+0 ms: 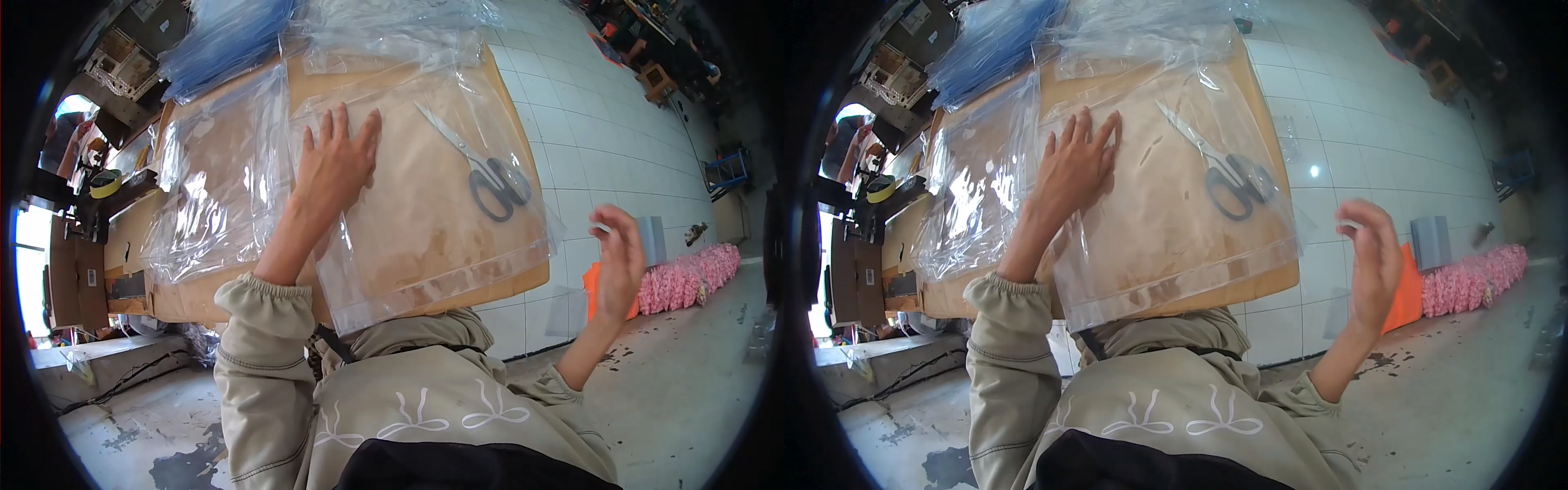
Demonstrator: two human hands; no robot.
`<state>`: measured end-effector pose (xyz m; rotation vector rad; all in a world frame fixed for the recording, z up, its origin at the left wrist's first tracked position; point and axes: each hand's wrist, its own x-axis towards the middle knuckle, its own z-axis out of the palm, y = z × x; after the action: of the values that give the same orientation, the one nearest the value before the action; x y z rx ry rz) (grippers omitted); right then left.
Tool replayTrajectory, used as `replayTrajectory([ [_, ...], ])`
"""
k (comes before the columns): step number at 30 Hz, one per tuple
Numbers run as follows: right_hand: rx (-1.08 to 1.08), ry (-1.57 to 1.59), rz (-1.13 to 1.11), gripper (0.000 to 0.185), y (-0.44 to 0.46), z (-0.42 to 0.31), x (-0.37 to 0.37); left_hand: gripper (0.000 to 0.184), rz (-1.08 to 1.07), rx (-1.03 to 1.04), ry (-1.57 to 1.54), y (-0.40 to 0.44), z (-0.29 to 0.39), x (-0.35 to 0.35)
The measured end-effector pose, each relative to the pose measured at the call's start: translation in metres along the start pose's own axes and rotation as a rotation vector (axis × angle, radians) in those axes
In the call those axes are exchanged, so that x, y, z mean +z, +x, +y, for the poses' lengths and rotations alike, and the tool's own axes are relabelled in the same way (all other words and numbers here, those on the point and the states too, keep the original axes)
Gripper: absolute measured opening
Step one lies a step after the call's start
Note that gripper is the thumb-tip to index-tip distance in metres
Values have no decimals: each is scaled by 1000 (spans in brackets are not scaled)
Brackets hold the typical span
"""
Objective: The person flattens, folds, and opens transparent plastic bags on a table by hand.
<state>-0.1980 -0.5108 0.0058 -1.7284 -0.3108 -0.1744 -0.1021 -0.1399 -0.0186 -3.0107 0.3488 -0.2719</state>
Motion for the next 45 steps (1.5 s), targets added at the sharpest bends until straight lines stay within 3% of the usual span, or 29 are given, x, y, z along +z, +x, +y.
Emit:
replayTrajectory([
  [2, 176, -99, 139, 46, 10, 17, 14, 52, 25, 88, 45, 0, 11, -16],
  [3, 206, -54, 101, 47, 12, 21, 18, 50, 146, 162, -41, 2, 17, -20],
  [5, 271, 35, 19, 51, 7, 24, 26, 45, 144, 356, -250, 14, 39, -37],
  [9, 265, 226, 57, 61, 5, 27, 32, 44, 262, 827, -556, 32, 105, -38],
  [12, 229, 284, 175, 64, -2, 30, 36, 41, 288, 970, -623, 41, 140, -13],
  [18, 328, 124, 275, 61, -14, 23, 60, 21, 343, 1022, -804, 37, 137, 9],
  [23, 221, -174, 290, 41, -24, 15, 76, 12, 512, 999, -1026, 35, 128, 6],
  [26, -156, -591, 55, 39, -26, 16, 78, 8, 576, 986, -1070, 35, 125, 4],
  [30, -133, -874, -158, 34, -28, 11, 73, 7, 445, 1082, -800, 34, 126, 2],
  [34, -45, -635, -117, 24, -27, 8, 63, 11, 328, 1003, -748, 35, 141, 7],
  [37, 328, -321, -7, 18, -29, 13, 50, 13, 300, 981, -693, 37, 142, 4],
  [41, 339, 90, 35, 23, -23, 11, 46, 15, 233, 976, -706, 36, 142, 5],
  [44, 496, -172, 54, 24, -20, 3, 58, 21, 202, 990, -744, 37, 137, 5],
  [45, 459, -244, 30, 23, -21, 2, 62, 23, 200, 992, -758, 37, 135, 4],
])
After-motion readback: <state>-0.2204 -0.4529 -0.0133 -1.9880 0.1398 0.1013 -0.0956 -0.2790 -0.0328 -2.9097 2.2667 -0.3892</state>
